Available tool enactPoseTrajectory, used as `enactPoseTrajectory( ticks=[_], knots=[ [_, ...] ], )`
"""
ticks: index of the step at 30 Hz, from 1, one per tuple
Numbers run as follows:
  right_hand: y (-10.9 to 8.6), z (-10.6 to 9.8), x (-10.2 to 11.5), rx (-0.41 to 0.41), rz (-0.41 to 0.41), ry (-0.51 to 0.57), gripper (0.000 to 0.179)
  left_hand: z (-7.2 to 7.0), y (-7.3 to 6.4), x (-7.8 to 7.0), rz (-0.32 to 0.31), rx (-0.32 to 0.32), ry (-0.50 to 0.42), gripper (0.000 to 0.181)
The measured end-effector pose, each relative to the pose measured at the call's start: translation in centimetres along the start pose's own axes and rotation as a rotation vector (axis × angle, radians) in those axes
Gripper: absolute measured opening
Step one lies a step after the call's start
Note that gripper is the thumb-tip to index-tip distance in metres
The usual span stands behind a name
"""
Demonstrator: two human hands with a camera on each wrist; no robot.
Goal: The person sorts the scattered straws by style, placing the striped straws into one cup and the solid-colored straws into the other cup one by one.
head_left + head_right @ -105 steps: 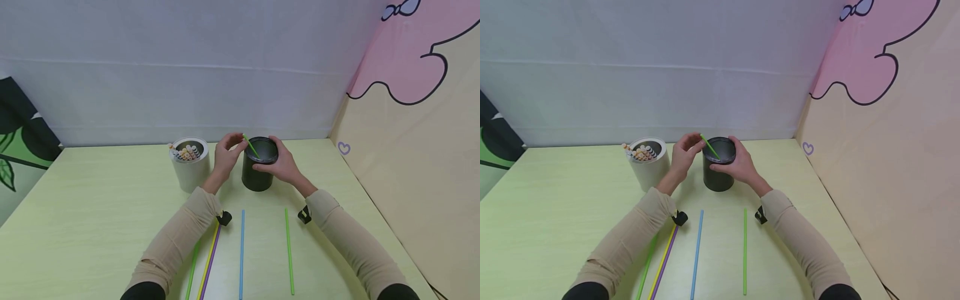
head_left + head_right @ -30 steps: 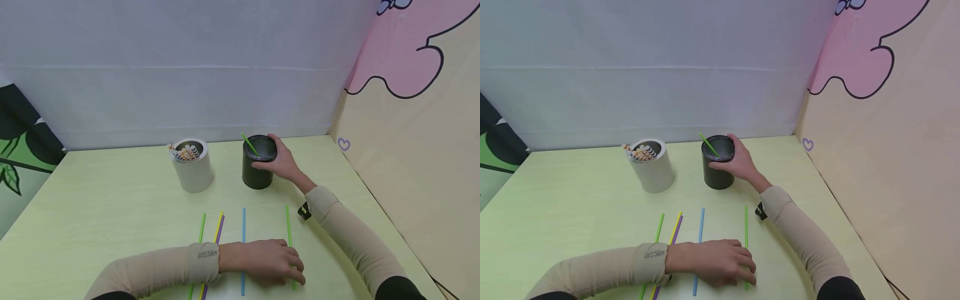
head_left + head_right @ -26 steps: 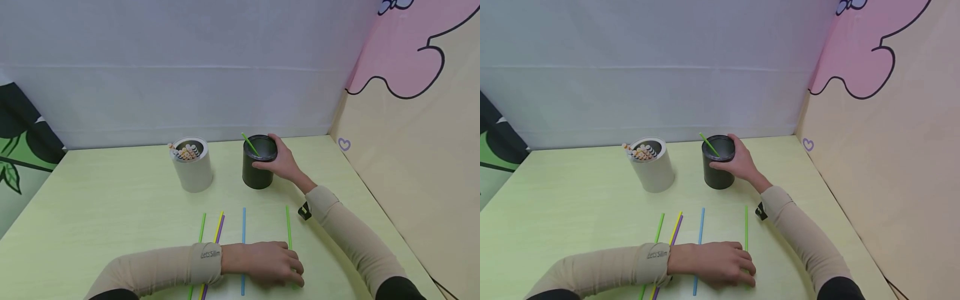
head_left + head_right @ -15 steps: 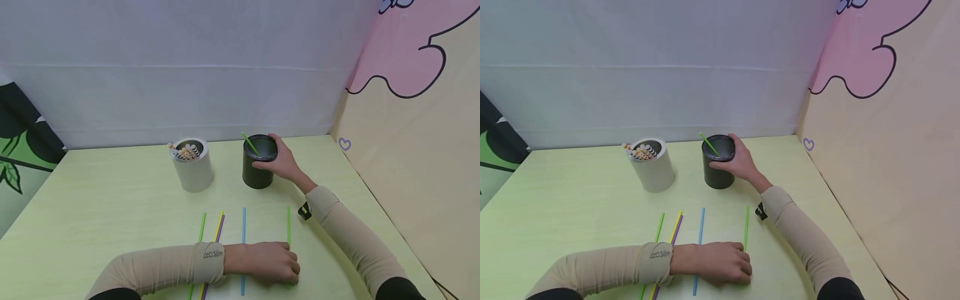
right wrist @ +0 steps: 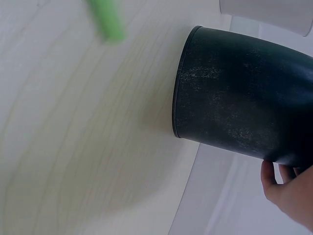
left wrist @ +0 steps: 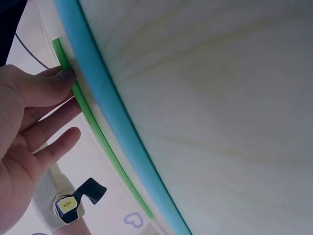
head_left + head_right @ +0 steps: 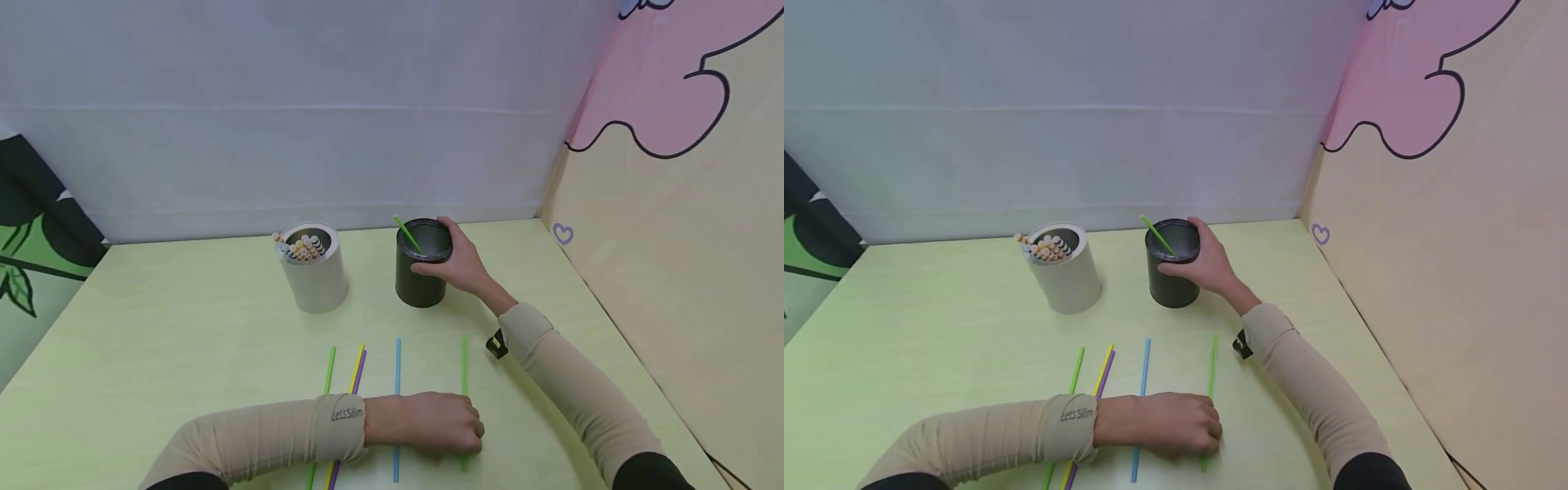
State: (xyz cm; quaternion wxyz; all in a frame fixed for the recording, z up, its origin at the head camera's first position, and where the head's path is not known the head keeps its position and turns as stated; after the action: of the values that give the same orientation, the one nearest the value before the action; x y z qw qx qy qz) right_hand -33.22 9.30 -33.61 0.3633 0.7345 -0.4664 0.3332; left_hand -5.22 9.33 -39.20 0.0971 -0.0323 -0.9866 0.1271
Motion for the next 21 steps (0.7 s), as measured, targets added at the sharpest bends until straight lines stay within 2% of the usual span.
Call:
enactPoseTrajectory(
  ticks=[14, 21],
  knots=[
    [-0.1, 0.1, 0.0, 0.006, 0.009, 0.002, 0.101, 0.1, -0.4, -0.4, 0.016, 0.013, 0.006, 0.022],
    [-0.1, -0.1, 0.2, -0.007, 0.006, -0.003, 0.101, -0.4, -1.1, -0.5, 0.011, -0.004, 0.071, 0.024]
  ],
)
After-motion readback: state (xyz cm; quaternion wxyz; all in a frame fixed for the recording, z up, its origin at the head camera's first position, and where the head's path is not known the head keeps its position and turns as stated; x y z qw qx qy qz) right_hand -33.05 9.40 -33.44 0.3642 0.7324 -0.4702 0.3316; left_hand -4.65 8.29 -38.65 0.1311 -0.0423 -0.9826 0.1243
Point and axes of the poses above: each hand's wrist, its own y-axis towards the middle knuckle, its own z-axis out of the palm, x = y × z, the point moved 10 cm from there along y, towards the middle knuckle, and after that the axes turned 3 degrees about x, right-handed, at the moved point
